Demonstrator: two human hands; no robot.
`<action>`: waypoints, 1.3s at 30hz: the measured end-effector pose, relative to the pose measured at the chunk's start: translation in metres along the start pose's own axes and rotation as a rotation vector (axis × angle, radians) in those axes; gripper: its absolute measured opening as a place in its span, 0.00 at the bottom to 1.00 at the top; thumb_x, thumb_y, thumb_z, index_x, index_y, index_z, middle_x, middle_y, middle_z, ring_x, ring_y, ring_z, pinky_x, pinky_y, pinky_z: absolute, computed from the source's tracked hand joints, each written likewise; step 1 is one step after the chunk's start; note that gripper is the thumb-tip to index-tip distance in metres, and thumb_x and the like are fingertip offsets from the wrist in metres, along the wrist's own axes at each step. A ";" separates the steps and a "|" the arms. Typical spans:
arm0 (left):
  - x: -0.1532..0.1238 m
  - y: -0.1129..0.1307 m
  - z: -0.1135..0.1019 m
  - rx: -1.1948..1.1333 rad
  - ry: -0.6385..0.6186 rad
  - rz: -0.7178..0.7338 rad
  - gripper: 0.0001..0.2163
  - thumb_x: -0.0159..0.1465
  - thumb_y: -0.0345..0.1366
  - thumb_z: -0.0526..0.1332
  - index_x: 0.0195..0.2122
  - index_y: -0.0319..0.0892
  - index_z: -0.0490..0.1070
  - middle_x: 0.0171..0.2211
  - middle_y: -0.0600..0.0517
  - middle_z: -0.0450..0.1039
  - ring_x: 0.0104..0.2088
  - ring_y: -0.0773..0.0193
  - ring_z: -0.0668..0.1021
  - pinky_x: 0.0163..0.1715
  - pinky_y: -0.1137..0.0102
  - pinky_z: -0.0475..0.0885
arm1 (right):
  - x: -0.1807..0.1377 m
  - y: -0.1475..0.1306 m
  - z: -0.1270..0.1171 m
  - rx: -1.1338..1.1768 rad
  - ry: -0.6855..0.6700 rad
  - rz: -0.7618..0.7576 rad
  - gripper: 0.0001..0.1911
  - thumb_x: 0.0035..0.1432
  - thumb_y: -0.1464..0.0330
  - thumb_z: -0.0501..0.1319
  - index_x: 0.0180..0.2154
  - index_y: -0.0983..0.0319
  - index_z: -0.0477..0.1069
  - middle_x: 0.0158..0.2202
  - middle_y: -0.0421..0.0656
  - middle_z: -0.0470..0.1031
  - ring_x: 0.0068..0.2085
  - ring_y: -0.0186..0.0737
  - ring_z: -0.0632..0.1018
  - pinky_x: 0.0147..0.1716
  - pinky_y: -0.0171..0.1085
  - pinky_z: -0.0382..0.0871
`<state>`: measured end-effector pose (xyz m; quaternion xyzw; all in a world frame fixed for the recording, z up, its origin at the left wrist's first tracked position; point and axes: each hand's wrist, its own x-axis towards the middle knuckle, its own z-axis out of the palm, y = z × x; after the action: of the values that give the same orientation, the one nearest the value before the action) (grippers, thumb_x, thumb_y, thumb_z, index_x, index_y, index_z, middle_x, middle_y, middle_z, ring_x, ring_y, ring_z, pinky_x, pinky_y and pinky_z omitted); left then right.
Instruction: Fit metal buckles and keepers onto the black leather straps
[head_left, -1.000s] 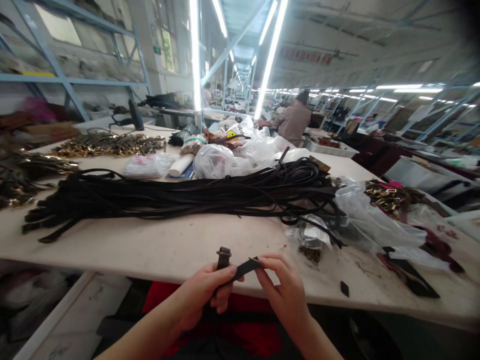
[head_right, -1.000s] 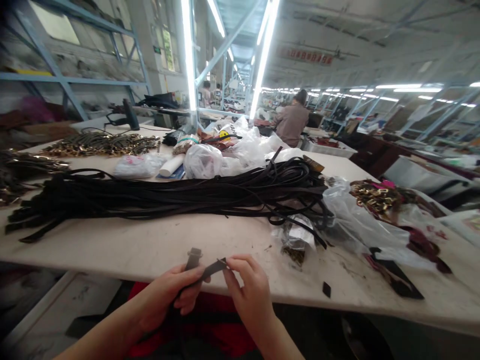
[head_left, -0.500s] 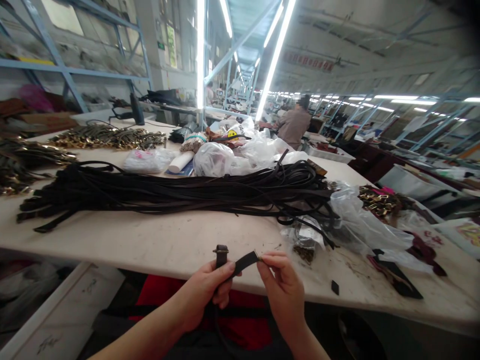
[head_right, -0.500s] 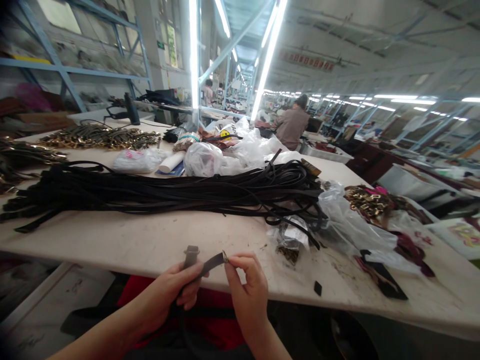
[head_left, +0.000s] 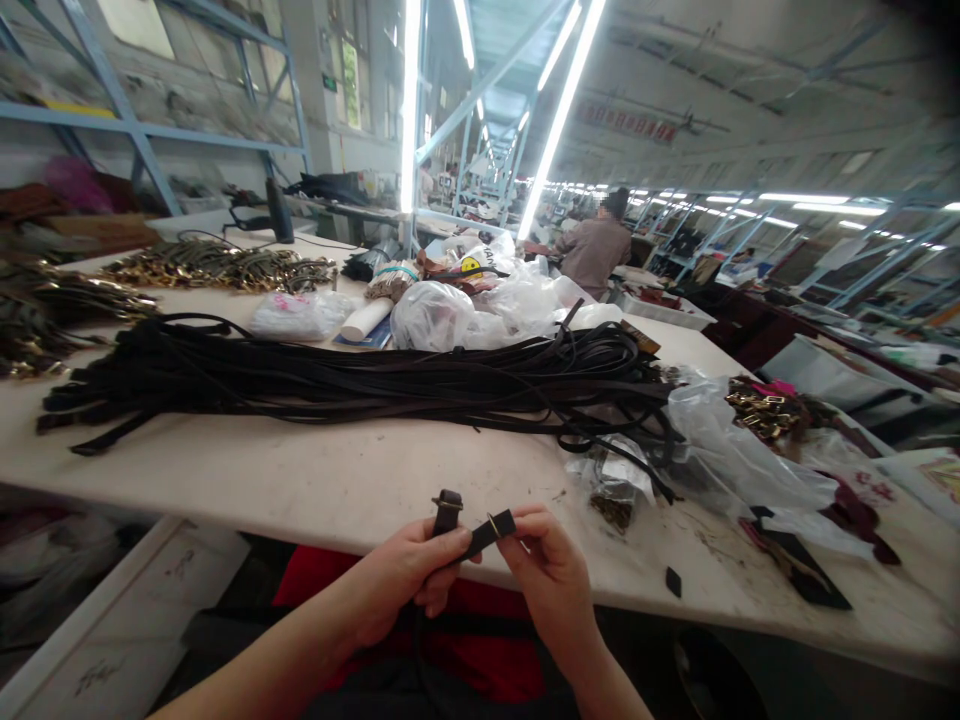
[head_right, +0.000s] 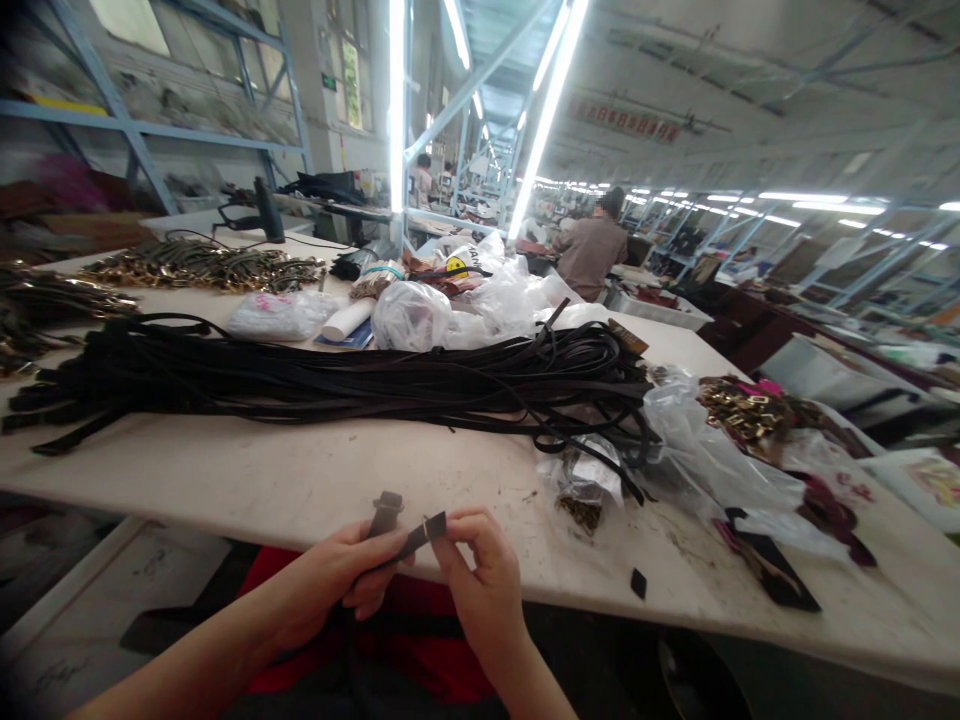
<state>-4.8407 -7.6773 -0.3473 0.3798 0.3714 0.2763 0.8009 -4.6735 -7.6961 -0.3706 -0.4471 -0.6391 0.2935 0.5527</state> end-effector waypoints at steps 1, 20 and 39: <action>0.000 0.003 -0.002 0.020 -0.005 0.000 0.14 0.57 0.46 0.59 0.26 0.40 0.62 0.13 0.62 0.51 0.14 0.74 0.53 0.16 0.76 0.55 | 0.000 -0.001 0.000 0.013 -0.045 0.018 0.03 0.57 0.73 0.57 0.31 0.60 0.66 0.31 0.40 0.69 0.33 0.34 0.72 0.33 0.34 0.67; 0.000 0.034 0.003 1.104 0.281 0.512 0.11 0.64 0.38 0.47 0.35 0.42 0.68 0.28 0.49 0.71 0.30 0.59 0.73 0.31 0.70 0.62 | 0.029 -0.037 -0.005 0.590 -0.361 0.613 0.14 0.59 0.58 0.55 0.32 0.63 0.65 0.17 0.33 0.60 0.18 0.26 0.61 0.19 0.27 0.55; -0.001 0.027 -0.002 1.372 0.302 0.675 0.07 0.61 0.33 0.54 0.36 0.43 0.72 0.32 0.45 0.74 0.33 0.55 0.73 0.34 0.66 0.62 | 0.046 -0.051 -0.004 0.347 -0.327 0.437 0.20 0.53 0.53 0.57 0.36 0.64 0.68 0.19 0.35 0.58 0.20 0.26 0.56 0.17 0.28 0.47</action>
<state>-4.8471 -7.6619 -0.3257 0.8410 0.4286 0.2625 0.2002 -4.6819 -7.6766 -0.3051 -0.4197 -0.5489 0.5778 0.4344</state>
